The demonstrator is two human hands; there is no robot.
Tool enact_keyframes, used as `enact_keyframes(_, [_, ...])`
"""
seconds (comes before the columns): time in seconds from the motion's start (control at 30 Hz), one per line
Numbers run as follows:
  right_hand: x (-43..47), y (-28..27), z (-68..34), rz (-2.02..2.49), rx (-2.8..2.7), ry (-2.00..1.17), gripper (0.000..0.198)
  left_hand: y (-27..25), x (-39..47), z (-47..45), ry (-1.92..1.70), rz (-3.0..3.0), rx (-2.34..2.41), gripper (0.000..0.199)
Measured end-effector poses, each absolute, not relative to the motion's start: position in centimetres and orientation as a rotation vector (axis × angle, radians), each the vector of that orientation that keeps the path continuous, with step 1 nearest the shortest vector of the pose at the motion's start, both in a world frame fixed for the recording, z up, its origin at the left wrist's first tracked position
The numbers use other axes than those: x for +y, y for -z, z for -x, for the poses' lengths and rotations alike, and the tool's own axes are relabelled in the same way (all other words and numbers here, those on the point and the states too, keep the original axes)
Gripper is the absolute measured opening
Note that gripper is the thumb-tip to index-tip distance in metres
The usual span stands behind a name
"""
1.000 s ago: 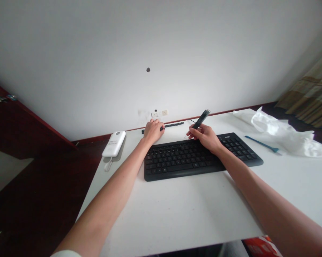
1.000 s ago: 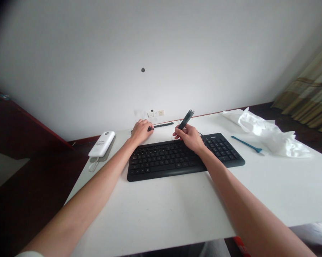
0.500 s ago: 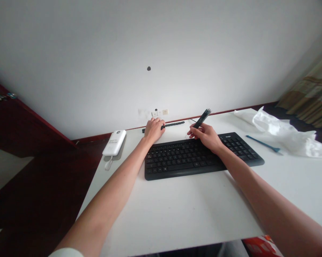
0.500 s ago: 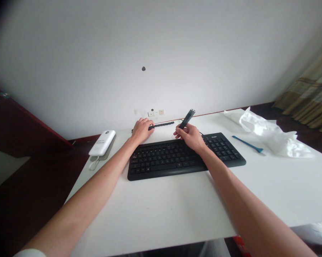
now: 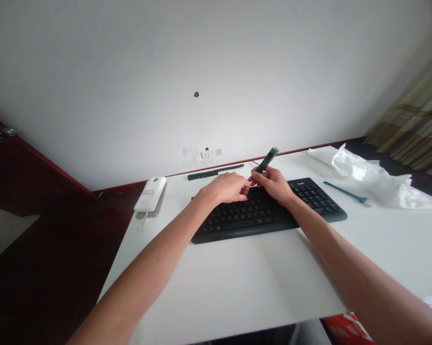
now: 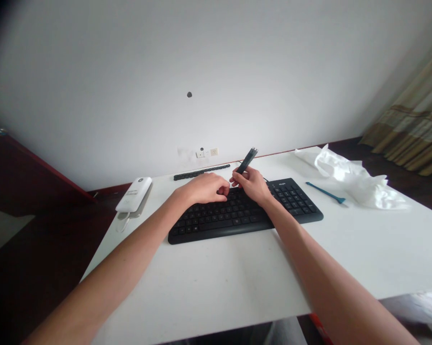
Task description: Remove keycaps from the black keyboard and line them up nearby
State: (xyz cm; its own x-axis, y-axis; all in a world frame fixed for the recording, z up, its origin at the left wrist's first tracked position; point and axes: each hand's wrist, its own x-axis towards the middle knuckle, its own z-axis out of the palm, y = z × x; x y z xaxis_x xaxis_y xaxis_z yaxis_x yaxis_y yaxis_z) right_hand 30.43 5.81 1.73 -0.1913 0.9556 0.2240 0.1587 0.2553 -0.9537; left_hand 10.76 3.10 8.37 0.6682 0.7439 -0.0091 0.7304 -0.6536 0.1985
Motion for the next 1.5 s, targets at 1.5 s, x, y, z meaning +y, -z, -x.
enact_keyframes(1.5, [5.9, -1.7, -30.4, 1.080, -1.595, -1.041, 0.027, -4.8, 7.5, -5.6, -0.269, -2.675, 1.625, 0.014])
